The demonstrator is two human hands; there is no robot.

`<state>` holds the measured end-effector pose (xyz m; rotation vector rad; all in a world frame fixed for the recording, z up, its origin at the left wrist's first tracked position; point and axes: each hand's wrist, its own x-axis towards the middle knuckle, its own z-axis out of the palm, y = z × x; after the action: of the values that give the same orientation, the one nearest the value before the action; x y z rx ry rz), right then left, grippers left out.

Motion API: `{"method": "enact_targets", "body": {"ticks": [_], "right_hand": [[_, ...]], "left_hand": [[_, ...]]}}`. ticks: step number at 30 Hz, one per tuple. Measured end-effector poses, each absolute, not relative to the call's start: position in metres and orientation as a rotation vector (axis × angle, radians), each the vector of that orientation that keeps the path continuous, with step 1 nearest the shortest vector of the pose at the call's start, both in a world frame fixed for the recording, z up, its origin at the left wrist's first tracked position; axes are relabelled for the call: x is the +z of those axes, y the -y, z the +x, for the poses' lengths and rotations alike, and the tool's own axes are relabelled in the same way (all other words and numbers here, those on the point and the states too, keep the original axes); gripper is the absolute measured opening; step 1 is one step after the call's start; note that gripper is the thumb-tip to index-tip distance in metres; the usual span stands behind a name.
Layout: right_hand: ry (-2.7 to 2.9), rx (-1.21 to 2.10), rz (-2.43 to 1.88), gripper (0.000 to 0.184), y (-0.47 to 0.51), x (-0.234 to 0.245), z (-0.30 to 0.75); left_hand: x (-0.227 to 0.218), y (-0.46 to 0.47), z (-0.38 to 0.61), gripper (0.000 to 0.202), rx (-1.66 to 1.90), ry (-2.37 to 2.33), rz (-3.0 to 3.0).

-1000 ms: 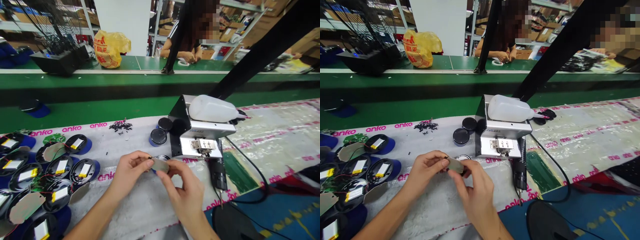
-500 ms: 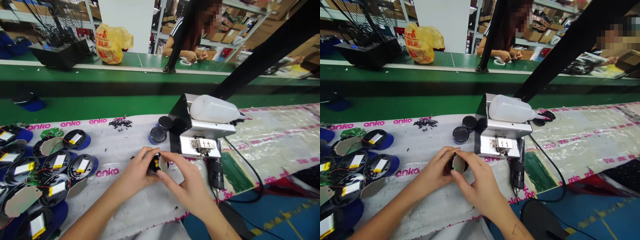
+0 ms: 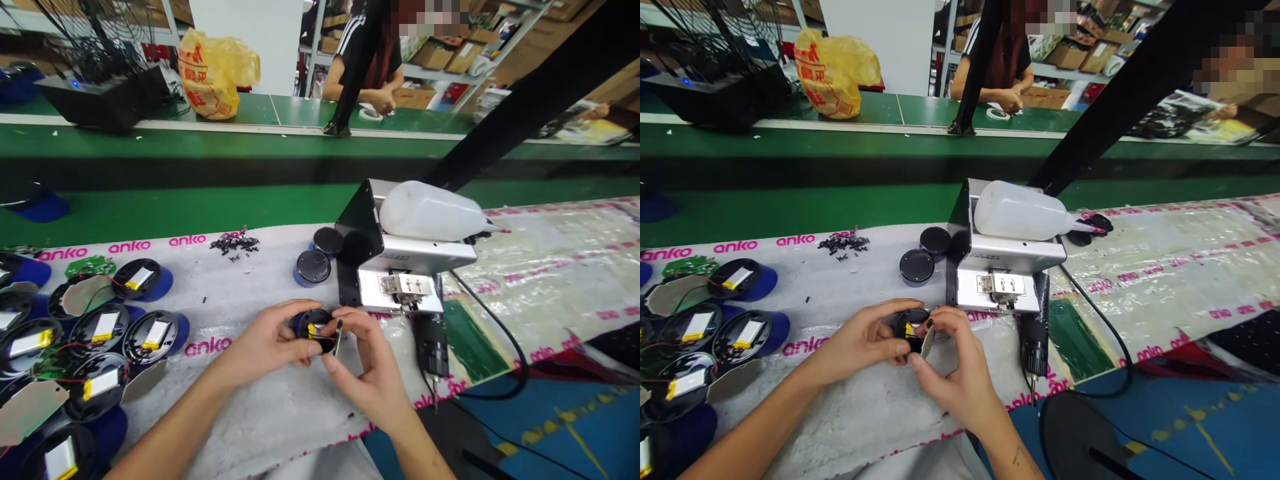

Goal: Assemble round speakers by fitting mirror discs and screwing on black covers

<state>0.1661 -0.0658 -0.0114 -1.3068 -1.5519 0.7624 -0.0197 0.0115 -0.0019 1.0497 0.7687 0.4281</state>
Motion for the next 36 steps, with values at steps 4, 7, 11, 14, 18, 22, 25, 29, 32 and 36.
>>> {"method": "enact_targets", "body": {"ticks": [4, 7, 11, 14, 18, 22, 25, 29, 32, 36], "right_hand": [[1.541, 0.718, -1.364, 0.034, 0.068, -0.016, 0.167], [1.527, 0.690, -1.390, 0.034, 0.070, -0.018, 0.166], [1.540, 0.665, -1.417, 0.033, 0.073, -0.015, 0.163], [1.623, 0.541, -1.442, 0.033, 0.075, -0.007, 0.161], [1.892, 0.355, -1.444, 0.035, 0.075, 0.007, 0.169], [2.119, 0.364, -1.386, 0.036, 0.064, 0.017, 0.182], [2.219, 0.391, -1.307, 0.035, 0.052, 0.020, 0.188], [2.295, 0.411, -1.219, 0.038, 0.040, 0.025, 0.189], [2.372, 0.412, -1.142, 0.031, 0.034, 0.030, 0.188], [2.440, 0.369, -1.048, 0.029, 0.029, 0.034, 0.188]], "left_hand": [[-0.007, -0.012, -0.018, 0.053, 0.435, -0.788, 1.021], [-0.009, -0.012, -0.016, 0.050, 0.438, -0.801, 1.020], [-0.007, -0.012, -0.009, 0.041, 0.486, -0.885, 1.055], [-0.003, -0.012, -0.003, 0.033, 0.496, -0.914, 1.071], [0.003, -0.012, 0.003, 0.026, 0.502, -0.936, 1.076], [0.005, -0.012, 0.006, 0.027, 0.519, -0.964, 1.076], [0.004, -0.011, 0.004, 0.030, 0.525, -0.944, 1.067], [-0.001, -0.012, -0.009, 0.041, 0.492, -0.828, 1.030], [-0.006, -0.016, -0.022, 0.064, 0.452, -0.674, 1.014], [-0.012, -0.020, -0.027, 0.067, 0.470, -0.588, 1.054]]}}
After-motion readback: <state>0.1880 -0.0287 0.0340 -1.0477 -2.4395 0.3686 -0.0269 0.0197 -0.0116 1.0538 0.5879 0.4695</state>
